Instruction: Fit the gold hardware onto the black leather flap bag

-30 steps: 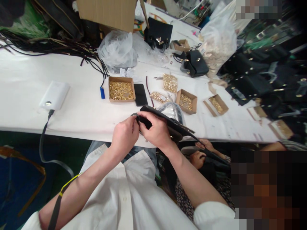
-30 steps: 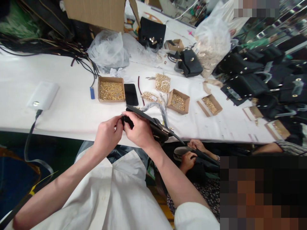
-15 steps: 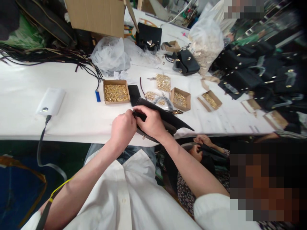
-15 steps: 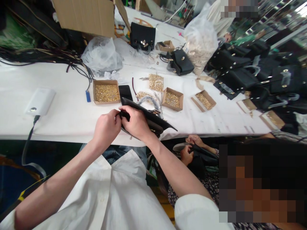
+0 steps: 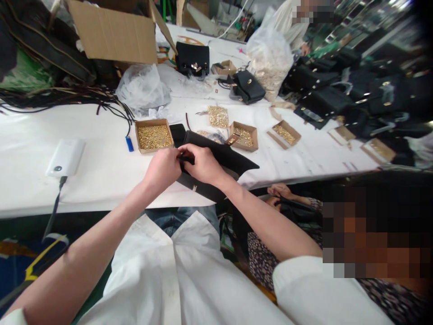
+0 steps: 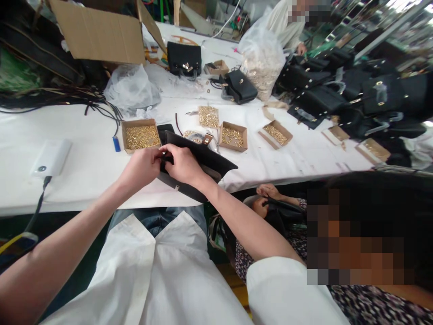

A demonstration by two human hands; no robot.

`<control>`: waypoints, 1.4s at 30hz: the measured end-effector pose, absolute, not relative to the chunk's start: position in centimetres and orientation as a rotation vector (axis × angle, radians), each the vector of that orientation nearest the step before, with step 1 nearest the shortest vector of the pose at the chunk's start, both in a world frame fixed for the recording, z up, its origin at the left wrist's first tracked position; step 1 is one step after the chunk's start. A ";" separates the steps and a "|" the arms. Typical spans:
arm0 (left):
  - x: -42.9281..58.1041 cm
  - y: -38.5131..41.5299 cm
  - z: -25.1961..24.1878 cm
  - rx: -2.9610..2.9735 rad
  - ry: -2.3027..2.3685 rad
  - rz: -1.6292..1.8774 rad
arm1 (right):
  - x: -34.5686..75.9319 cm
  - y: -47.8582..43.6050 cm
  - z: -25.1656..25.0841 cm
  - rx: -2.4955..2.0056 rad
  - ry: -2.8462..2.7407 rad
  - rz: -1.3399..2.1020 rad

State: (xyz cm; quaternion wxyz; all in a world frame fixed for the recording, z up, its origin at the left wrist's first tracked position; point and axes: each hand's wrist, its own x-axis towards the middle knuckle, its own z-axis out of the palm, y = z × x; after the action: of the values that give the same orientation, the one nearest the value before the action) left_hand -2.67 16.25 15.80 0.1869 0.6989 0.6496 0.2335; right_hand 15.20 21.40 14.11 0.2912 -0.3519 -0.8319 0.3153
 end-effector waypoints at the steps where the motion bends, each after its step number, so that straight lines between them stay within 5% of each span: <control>1: -2.9 16.7 16.0 1.987 1.807 0.638 | 15.3 21.6 14.1 -0.940 -2.212 0.845; 9: -3.1 18.8 16.0 2.048 1.784 0.617 | 16.2 22.6 13.0 -0.964 -2.086 0.979; 25: -2.4 18.4 15.5 1.990 1.846 0.638 | 14.9 20.8 13.6 -1.199 -2.128 0.630; 42: -3.7 19.1 14.9 1.824 1.750 0.743 | 16.1 23.0 12.5 -1.035 -2.065 1.010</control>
State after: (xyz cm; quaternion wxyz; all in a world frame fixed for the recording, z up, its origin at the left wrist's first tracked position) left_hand -3.71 19.07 14.89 0.2507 0.6703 0.6429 0.2730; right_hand 16.14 23.03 12.51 0.3055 -0.3909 -0.7799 0.3815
